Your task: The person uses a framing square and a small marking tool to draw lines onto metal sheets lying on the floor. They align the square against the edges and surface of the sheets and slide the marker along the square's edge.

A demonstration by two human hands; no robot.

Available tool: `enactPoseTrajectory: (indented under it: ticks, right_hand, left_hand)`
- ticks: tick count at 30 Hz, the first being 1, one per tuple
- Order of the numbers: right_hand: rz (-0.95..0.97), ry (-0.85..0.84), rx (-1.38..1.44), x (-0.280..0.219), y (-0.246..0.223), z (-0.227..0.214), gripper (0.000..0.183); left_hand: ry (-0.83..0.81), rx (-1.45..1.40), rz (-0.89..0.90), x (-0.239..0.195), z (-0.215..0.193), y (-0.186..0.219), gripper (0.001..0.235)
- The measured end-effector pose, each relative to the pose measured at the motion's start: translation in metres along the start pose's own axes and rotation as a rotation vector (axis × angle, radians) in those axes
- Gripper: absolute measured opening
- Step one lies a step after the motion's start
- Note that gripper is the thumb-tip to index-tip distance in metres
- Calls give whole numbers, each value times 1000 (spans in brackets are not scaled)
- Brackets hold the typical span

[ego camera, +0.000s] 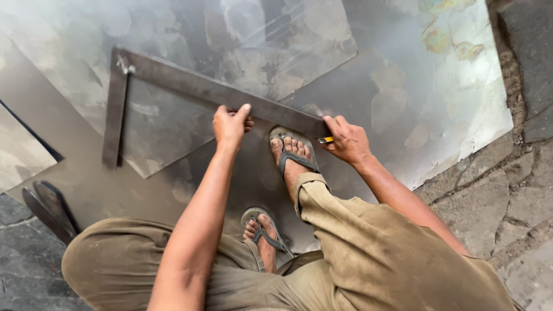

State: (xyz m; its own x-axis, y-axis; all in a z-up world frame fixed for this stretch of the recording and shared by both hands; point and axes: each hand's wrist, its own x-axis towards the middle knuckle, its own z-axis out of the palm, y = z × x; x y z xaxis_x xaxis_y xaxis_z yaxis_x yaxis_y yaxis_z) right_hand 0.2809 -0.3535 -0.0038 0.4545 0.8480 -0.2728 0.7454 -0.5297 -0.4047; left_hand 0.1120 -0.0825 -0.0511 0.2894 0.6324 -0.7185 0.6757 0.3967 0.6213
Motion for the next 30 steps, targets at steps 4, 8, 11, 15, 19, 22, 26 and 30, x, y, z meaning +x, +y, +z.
enactPoseTrajectory:
  ticks: [4, 8, 11, 15, 19, 22, 26, 30]
  right_hand:
    - [93, 59, -94, -20, 11, 13, 73]
    - [72, 46, -46, -19, 12, 15, 63]
    - [97, 24, -35, -14, 12, 17, 64]
    - [101, 21, -17, -17, 12, 18, 64]
    - [115, 15, -12, -20, 10, 20, 64]
    - [114, 4, -35, -17, 8, 21, 68]
    - [119, 5, -48, -21, 9, 23, 68]
    - [116, -3, -37, -21, 10, 26, 68]
  left_hand:
    - [32, 826, 304, -1, -15, 21, 35]
    - [29, 1131, 1054, 20, -40, 71, 61]
    - [-161, 1192, 1126, 33, -48, 88, 63]
    - [-241, 1182, 1102, 34, -48, 86, 66]
    - [-214, 1233, 1119, 30, -48, 78, 66]
    - [-206, 1277, 1114, 32, -47, 81, 67]
    - [-205, 1267, 1093, 33, -44, 79, 65]
    - [-206, 1285, 1086, 32, -44, 80, 66]
